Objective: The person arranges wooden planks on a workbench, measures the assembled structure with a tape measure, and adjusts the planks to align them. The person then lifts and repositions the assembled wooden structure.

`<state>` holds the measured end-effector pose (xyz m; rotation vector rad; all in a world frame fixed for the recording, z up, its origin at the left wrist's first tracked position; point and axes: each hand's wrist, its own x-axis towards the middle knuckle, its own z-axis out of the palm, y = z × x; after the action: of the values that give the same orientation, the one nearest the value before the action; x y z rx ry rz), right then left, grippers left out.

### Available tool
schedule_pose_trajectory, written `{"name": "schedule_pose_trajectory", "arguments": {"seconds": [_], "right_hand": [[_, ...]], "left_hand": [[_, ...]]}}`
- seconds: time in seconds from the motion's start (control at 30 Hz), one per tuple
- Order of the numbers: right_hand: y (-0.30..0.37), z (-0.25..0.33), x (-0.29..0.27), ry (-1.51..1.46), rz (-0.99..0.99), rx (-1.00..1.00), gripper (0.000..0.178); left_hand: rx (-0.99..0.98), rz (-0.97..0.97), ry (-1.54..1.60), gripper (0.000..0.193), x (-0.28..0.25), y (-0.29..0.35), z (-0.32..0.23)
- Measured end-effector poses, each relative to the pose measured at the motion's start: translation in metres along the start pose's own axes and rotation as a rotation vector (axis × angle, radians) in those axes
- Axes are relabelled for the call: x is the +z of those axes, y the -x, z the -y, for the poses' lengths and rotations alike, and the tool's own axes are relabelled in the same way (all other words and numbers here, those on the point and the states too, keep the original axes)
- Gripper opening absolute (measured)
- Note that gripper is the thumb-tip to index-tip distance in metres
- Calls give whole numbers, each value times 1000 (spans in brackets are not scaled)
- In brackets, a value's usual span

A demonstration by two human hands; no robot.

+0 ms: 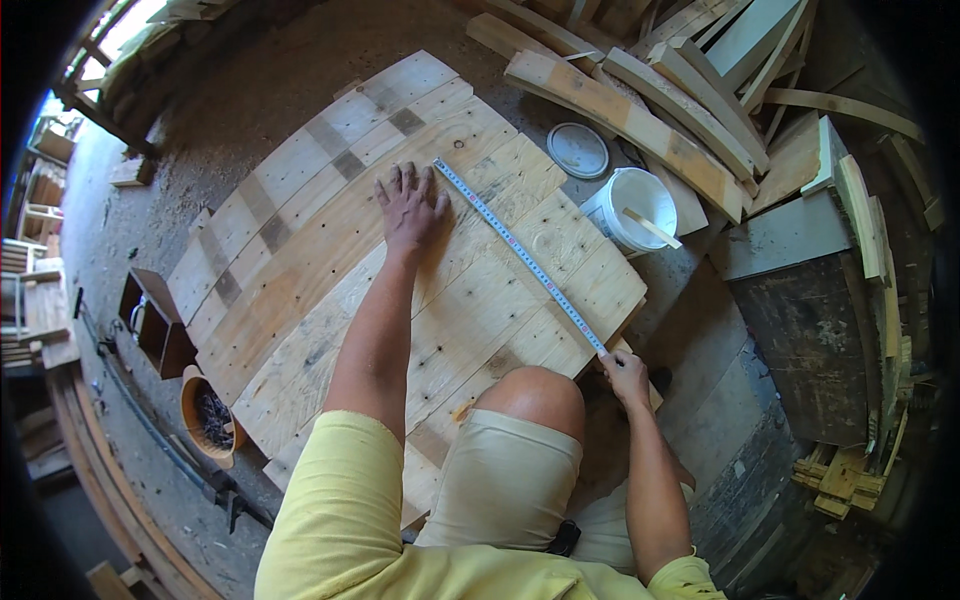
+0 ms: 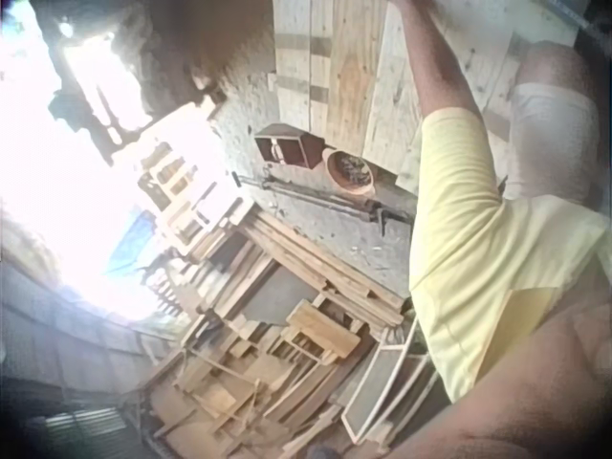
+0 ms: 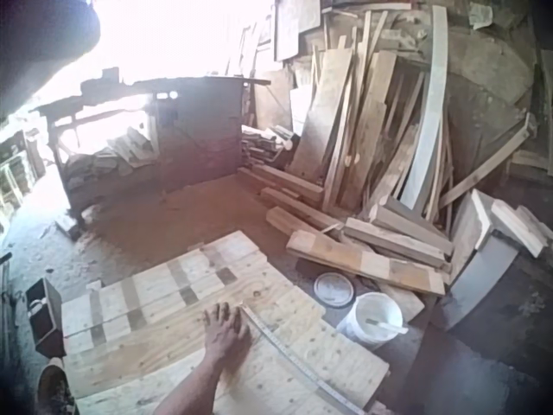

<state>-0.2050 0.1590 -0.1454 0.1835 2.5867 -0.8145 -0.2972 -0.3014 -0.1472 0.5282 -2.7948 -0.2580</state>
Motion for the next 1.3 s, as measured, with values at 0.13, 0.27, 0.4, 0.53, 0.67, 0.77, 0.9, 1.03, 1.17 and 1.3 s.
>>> {"name": "schedule_pose_trajectory", "arguments": {"seconds": [0.13,0.27,0.4,0.53,0.67,0.77,0.9,1.03,1.17,1.3], "right_hand": [[1,3,0,13,-24,-16,47],[-2,-2,2,9,-25,-35,47],[-5,-10,5,26,-47,-63,45],[-7,-11,5,-11,-20,-36,44],[-9,-9,1,-41,30,-5,45],[-10,-6,-1,-132,87,56,44],[-10,-2,-4,-164,125,53,42],[-11,-2,-6,-173,159,64,41],[-13,-6,-4,-189,156,74,42],[-13,-2,-6,-166,158,75,41]], "left_hand": [[-2,-10,0,63,1,0,2],[-1,-7,7,63,-1,0,1],[4,6,-7,63,-1,-1,1],[1,1,10,62,-3,1,0],[-2,-25,23,61,-3,2,1],[7,-30,13,61,-5,2,0],[3,-24,21,60,-5,2,0],[20,-40,6,60,-3,4,2],[23,-24,29,60,-4,3,1],[13,-11,33,61,-6,2,0]]}}
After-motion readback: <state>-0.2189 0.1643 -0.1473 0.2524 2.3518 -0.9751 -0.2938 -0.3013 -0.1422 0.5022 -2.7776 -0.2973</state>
